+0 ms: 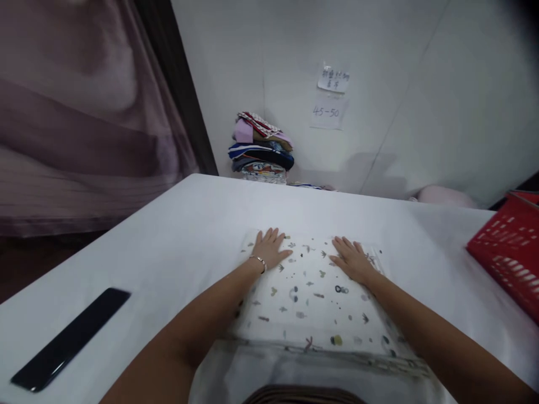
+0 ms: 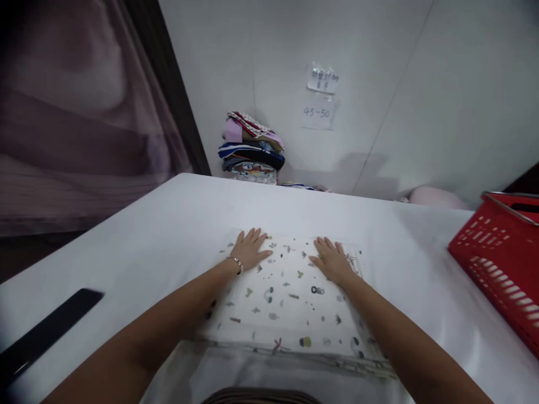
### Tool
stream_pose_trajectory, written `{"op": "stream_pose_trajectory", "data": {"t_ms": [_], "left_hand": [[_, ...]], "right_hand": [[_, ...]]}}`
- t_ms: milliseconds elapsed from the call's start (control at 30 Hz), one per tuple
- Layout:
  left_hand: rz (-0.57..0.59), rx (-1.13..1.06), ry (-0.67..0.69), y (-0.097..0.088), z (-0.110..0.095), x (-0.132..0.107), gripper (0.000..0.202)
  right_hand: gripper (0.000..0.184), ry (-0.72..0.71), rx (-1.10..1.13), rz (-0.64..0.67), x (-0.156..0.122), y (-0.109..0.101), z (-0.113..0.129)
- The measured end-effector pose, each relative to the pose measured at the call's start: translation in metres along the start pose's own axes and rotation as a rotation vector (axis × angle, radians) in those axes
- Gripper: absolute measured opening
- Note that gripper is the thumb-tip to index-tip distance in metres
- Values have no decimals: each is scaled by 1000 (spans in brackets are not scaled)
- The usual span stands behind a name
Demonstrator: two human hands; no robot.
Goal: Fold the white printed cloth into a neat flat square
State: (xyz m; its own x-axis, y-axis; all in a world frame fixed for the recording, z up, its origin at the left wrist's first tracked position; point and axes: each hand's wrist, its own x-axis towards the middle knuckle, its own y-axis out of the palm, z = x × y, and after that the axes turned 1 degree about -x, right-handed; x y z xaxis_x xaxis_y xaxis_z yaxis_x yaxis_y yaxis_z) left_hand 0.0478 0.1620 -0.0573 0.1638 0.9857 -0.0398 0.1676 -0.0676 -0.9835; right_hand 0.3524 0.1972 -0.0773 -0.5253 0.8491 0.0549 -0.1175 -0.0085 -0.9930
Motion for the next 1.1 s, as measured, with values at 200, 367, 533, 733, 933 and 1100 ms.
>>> {"op": "stream_pose_trajectory", "data": {"t_ms": [200, 367, 533, 733, 933, 1100], "left_hand": [[99, -43, -45, -4, 9, -4, 83], [57, -29, -137, -15, 16, -7, 83], [38, 3, -219, -9, 34, -16, 81], [24, 22, -217, -4, 34, -13, 81], [14, 41, -214, -4, 35, -13, 80], [6, 47, -209, -7, 37, -12, 78]], "right_hand": [[65, 75, 31, 46, 7, -2, 1], [64, 29, -29, -35, 12, -2, 25], [64, -12, -64, 10, 9, 6, 30], [67, 66, -26, 77, 19, -16, 55], [77, -103, 58, 86, 48, -18, 114], [76, -142, 103, 83, 51, -4, 120]]}}
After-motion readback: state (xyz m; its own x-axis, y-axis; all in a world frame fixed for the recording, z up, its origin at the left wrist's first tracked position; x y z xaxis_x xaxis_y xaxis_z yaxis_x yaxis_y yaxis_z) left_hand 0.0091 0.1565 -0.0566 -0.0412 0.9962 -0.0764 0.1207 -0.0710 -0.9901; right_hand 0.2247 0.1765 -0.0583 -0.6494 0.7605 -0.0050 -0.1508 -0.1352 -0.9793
